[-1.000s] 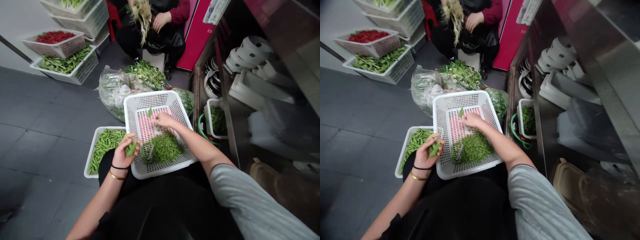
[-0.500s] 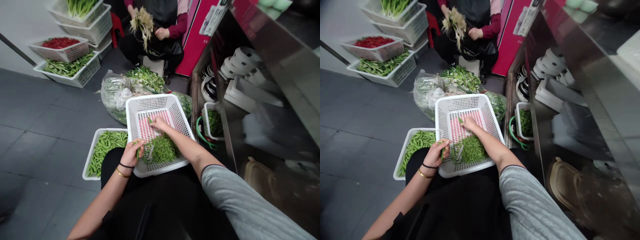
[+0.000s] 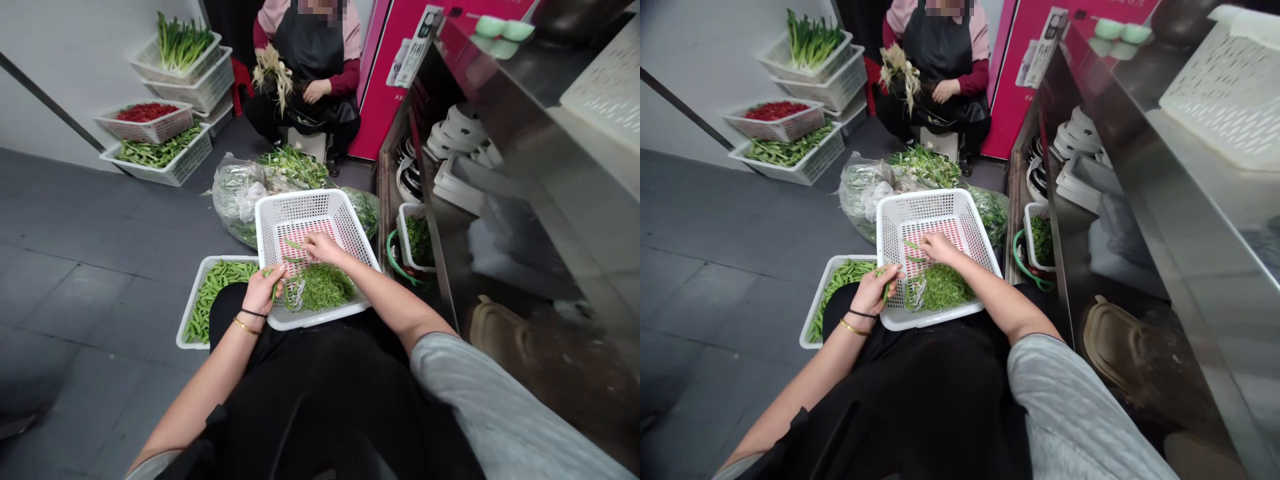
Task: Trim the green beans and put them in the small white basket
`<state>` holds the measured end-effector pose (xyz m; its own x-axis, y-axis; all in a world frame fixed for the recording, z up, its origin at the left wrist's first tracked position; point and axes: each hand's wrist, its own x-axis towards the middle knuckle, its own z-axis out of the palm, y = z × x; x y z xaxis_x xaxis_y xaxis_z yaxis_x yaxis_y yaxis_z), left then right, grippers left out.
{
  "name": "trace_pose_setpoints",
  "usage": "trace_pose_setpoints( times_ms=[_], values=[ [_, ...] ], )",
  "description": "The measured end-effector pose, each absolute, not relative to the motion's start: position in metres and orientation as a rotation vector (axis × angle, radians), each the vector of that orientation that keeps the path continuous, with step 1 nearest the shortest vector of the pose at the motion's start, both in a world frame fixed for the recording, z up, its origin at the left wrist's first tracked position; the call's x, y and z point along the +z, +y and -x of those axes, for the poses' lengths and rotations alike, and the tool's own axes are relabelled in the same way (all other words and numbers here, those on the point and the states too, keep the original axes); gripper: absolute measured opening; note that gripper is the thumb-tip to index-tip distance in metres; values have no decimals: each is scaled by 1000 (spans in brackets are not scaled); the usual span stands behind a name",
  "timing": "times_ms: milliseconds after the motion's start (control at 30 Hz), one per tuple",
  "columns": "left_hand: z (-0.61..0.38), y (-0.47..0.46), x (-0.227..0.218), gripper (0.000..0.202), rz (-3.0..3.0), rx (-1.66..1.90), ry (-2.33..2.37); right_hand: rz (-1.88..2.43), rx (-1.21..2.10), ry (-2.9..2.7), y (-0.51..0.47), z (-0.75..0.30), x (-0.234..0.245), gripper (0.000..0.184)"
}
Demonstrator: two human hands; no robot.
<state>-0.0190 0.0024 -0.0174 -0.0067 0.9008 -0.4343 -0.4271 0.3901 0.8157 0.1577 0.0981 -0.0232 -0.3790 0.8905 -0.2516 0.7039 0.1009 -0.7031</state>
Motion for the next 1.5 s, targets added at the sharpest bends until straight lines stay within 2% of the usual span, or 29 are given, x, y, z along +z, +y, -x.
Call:
trace_pose_setpoints(
  times_ms=[100,167,300,367,433,600,700,767,867,1000,1067,1167,1233,1400,1500],
  values=[
    [15,4,-19,33,-584,1100,1090,1200,985,-2344,47,-162,-8,16],
    [13,2,-21,31,-636,1020,1002,1033,998,-2405,21,-165,-1,16],
    [13,-6,-21,29,-738,747,799,811,1507,-2296,2,-175,9,13],
    [13,-9,-21,28,-745,675,763,798,1646,-2185,4,-180,12,14],
    [13,-8,-19,28,-683,738,799,891,1514,-2124,7,-185,12,17],
    [7,-2,-15,31,-515,1036,931,980,746,-2248,4,-185,0,20],
    [0,-3,-13,31,-524,1098,974,979,555,-2329,-1,-178,-5,21],
    [-3,-5,-11,31,-574,1131,1011,1007,553,-2334,-3,-175,-5,23],
    [-3,-8,-8,29,-655,1093,1025,1016,847,-2249,-5,-173,0,18],
    [4,-9,-8,26,-691,842,831,969,1591,-1850,-6,-179,4,15],
    [8,-11,-10,26,-699,747,778,994,1705,-1628,0,-188,3,19],
    [13,-12,-14,24,-687,699,779,1151,1490,-1441,15,-209,2,23],
    [15,-12,-16,22,-672,707,787,1252,1251,-1520,20,-219,6,24],
    [17,-10,-11,21,-725,665,797,1054,650,-2381,8,-209,22,26],
    [16,-11,1,13,-916,598,844,855,570,-2709,2,-193,26,25]
  ],
)
